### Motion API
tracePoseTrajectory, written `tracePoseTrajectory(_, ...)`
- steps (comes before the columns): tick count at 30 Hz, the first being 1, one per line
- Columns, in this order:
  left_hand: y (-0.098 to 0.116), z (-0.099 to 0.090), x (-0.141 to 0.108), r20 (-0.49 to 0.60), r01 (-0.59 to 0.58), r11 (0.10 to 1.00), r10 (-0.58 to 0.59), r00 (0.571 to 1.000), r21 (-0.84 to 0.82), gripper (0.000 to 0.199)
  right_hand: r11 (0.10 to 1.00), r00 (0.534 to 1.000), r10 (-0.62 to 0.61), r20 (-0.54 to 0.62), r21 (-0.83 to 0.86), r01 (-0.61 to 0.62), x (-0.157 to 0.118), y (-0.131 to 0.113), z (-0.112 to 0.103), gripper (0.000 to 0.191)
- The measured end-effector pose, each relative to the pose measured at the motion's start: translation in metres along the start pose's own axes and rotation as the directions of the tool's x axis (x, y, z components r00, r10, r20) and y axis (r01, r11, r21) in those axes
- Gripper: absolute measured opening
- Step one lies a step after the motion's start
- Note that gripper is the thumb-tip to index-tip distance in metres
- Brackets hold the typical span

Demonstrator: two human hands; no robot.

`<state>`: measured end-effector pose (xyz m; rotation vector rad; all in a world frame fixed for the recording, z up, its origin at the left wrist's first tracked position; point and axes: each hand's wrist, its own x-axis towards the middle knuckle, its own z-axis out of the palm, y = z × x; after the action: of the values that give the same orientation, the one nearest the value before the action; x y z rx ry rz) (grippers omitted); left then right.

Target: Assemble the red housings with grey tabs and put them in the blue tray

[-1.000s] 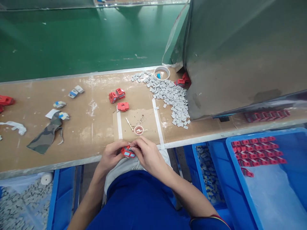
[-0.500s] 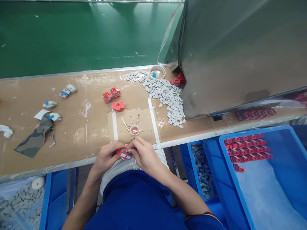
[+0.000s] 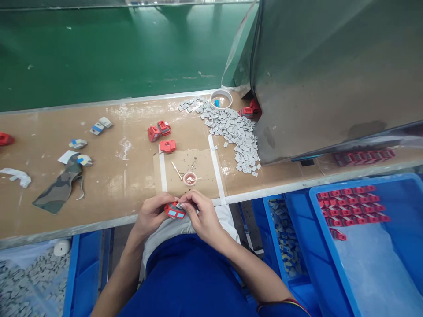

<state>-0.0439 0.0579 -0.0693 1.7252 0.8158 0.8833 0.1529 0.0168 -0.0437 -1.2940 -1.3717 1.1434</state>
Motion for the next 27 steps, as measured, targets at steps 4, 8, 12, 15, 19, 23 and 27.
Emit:
tracePoseTrajectory(4, 0.0, 0.0, 0.001, 0.015, 0.003, 1.0, -0.004, 1.0, 0.007, 0.016, 0.998, 0.999, -0.026, 0.031, -0.056, 0.027, 0.002, 0.0, -0.003, 0.015)
tracePoseTrajectory(8, 0.001, -0.001, 0.001, 0.036, 0.011, 1.0, -0.012, 0.999, 0.027, 0.014, 0.992, 0.991, -0.057, 0.118, -0.109, 0.07, 0.005, -0.007, -0.01, 0.016)
tracePoseTrajectory(12, 0.002, -0.002, 0.001, 0.037, 0.004, 1.0, -0.005, 0.999, 0.031, 0.012, 0.977, 0.988, -0.096, 0.125, -0.178, 0.117, 0.004, -0.012, -0.011, 0.014)
tracePoseTrajectory(15, 0.004, -0.002, 0.002, 0.05, 0.007, 0.998, -0.009, 0.999, 0.055, 0.011, 0.961, 0.987, -0.105, 0.124, -0.243, 0.133, 0.001, -0.013, -0.009, 0.015)
tracePoseTrajectory(19, 0.005, -0.003, 0.004, 0.08, -0.007, 0.997, 0.001, 0.997, 0.08, 0.013, 0.948, 0.975, -0.135, 0.179, -0.264, 0.18, 0.002, -0.012, -0.012, 0.017)
tracePoseTrajectory(23, 0.003, -0.005, 0.005, 0.098, -0.029, 0.996, 0.02, 0.995, 0.087, 0.013, 0.96, 0.958, -0.14, 0.249, -0.203, 0.193, 0.008, -0.013, -0.019, 0.019)
tracePoseTrajectory(27, 0.001, -0.006, 0.005, 0.124, -0.057, 0.995, 0.047, 0.991, 0.082, 0.015, 0.966, 0.946, -0.128, 0.299, -0.18, 0.188, 0.009, -0.012, -0.022, 0.022)
